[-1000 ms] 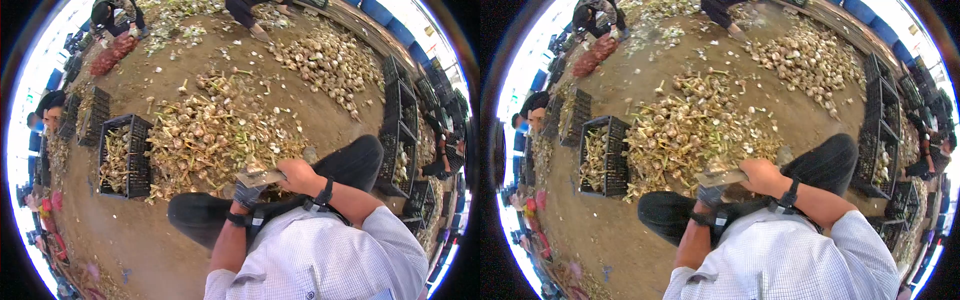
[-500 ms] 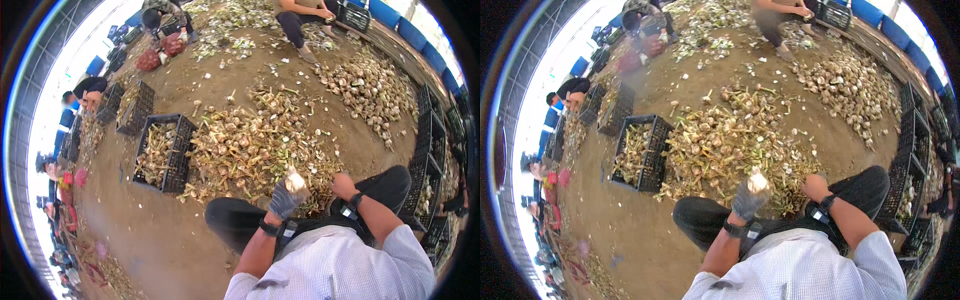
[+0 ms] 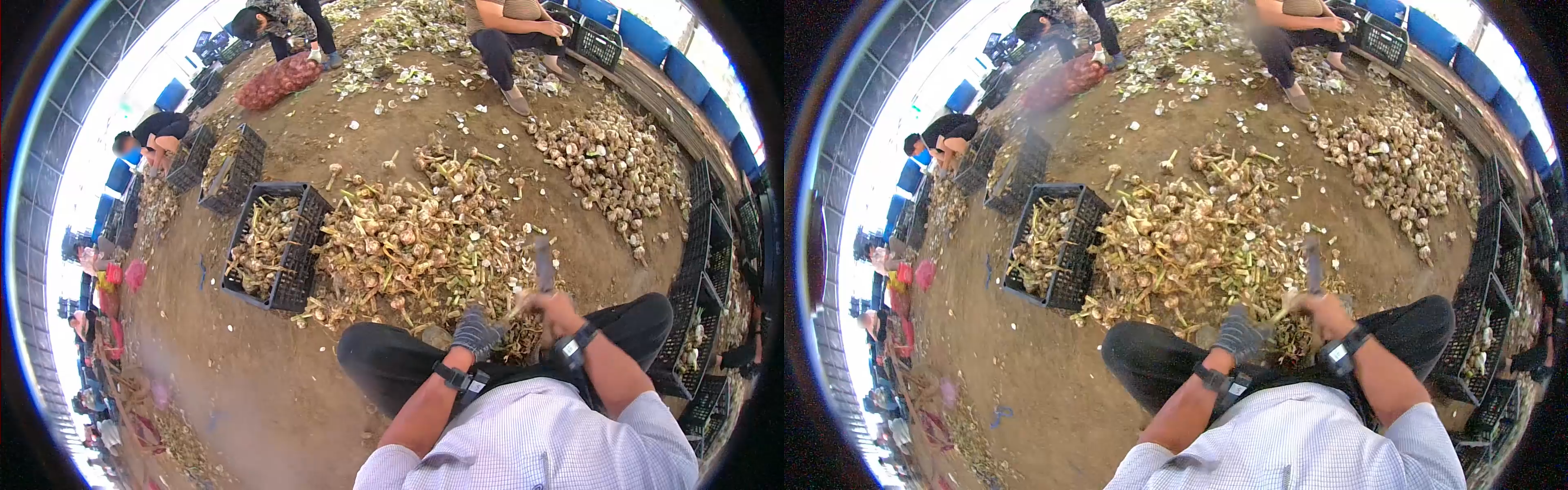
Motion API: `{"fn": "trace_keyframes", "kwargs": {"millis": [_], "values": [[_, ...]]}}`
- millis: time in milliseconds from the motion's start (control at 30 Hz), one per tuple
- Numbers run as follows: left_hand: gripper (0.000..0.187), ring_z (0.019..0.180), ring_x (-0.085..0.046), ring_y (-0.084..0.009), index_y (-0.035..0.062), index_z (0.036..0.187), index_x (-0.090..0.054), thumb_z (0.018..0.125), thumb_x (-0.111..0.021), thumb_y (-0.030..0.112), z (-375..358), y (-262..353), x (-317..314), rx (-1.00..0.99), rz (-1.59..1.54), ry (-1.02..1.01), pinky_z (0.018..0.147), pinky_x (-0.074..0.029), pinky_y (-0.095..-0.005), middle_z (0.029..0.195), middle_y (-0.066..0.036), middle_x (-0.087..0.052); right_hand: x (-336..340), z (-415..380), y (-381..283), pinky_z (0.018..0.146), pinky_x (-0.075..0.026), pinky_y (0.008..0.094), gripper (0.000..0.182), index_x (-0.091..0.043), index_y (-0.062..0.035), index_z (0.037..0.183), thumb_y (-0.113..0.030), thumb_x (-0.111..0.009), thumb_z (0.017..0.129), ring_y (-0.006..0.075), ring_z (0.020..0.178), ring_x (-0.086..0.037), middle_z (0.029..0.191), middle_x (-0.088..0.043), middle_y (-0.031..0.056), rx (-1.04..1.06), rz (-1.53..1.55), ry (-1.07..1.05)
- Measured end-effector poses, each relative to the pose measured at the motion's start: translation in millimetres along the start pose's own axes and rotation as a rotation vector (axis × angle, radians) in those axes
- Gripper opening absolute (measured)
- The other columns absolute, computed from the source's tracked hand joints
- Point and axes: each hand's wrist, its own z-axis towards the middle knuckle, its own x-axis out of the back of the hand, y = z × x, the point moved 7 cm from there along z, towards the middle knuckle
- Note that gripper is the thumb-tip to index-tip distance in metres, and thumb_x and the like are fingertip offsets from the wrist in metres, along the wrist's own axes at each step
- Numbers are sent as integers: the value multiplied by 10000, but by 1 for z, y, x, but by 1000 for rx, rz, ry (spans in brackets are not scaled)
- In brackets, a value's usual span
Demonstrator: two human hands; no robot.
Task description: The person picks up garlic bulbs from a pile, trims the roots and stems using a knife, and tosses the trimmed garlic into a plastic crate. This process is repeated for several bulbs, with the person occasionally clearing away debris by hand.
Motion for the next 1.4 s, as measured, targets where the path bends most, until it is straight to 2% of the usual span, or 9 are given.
{"fn": "trace_keyframes", "kwargs": {"millis": [67, 200, 267, 467, 633, 967, 1167, 1300, 1400], "values": [[774, 1234, -429, -392, -25, 1333, -417, 795, -663, 474, 7, 2, 9, -169, 140, 176, 1025, -369, -407, 1340, -265, -433, 84, 30, -6, 644, -477, 337, 197, -646, -3, 1001, -136, -580, 872, 167, 739, -596, 871, -641, 104, 53, 212, 244], [471, 993, -589, -339, 35, 1124, -578, 812, -656, 380, -36, 90, 107, -391, -257, 231, 851, -483, -384, 1077, -201, -597, 304, 85, -51, 444, -412, 362, 404, -604, -16, 1004, -389, -633, 850, 223, 474, -545, 566, -568, 50, 380, -185, 619], [291, 801, -635, -290, 60, 997, -633, 816, -673, 284, -72, 156, 156, -643, -543, 272, 721, -518, -364, 886, -138, -640, 311, 82, -56, 465, -420, 382, 492, -606, 9, 1051, -416, -669, 810, 232, 488, -552, 566, -574, 79, 69, 56, 591], [215, 750, -612, -190, 67, 947, -639, 870, -623, 267, -181, 259, 215, -1267, -509, -11, 690, -513, -304, 845, -72, -630, 233, 116, 24, 537, -474, 326, 349, -637, 44, 874, -300, -583, 897, 153, 644, -630, 691, -628, 96, 265, -1106, 484], [231, 765, -608, -198, 57, 966, -636, 881, -607, 269, -203, 241, 224, -1273, -629, -115, 711, -511, -305, 867, -79, -633, 102, 71, 48, 542, -475, 309, 328, -648, 18, 918, -288, -677, 802, 165, 649, -627, 729, -638, 66, 58, -162, 335], [263, 796, -601, -214, 38, 1004, -630, 901, -573, 273, -193, 178, 253, -1205, -704, -91, 755, -505, -308, 912, -94, -641, 39, 48, 19, 582, -469, 334, 322, -665, 19, 860, -295, -692, 795, 155, 599, -581, 656, -632, 71, 39, -614, 249], [283, 814, -596, -224, 26, 1027, -627, 914, -553, 275, -167, 59, 295, -854, -724, 224, 781, -501, -310, 939, -102, -646, 23, 51, 16, 608, -460, 312, 272, -662, -1, 872, -260, -695, 794, 143, 655, -585, 726, -639, 44, -64, -675, 225], [297, 827, -593, -231, 19, 1042, -625, 922, -539, 277, -104, -161, 290, 129, -642, 596, 798, -499, -311, 958, -108, -649, 27, 61, 41, 574, -486, 296, 302, -657, -23, 936, -287, -702, 796, 146, 682, -602, 768, -642, 43, -201, -698, 193], [461, 1016, -572, -401, -30, 1111, -589, 827, -631, 330, -75, -343, 249, 611, 79, 496, 887, -460, -438, 1099, -261, -605, 33, 60, 46, 623, -486, 357, 341, -649, 9, 921, -294, -713, 778, 217, 698, -626, 775, -655, 113, -128, -708, 229]]}}
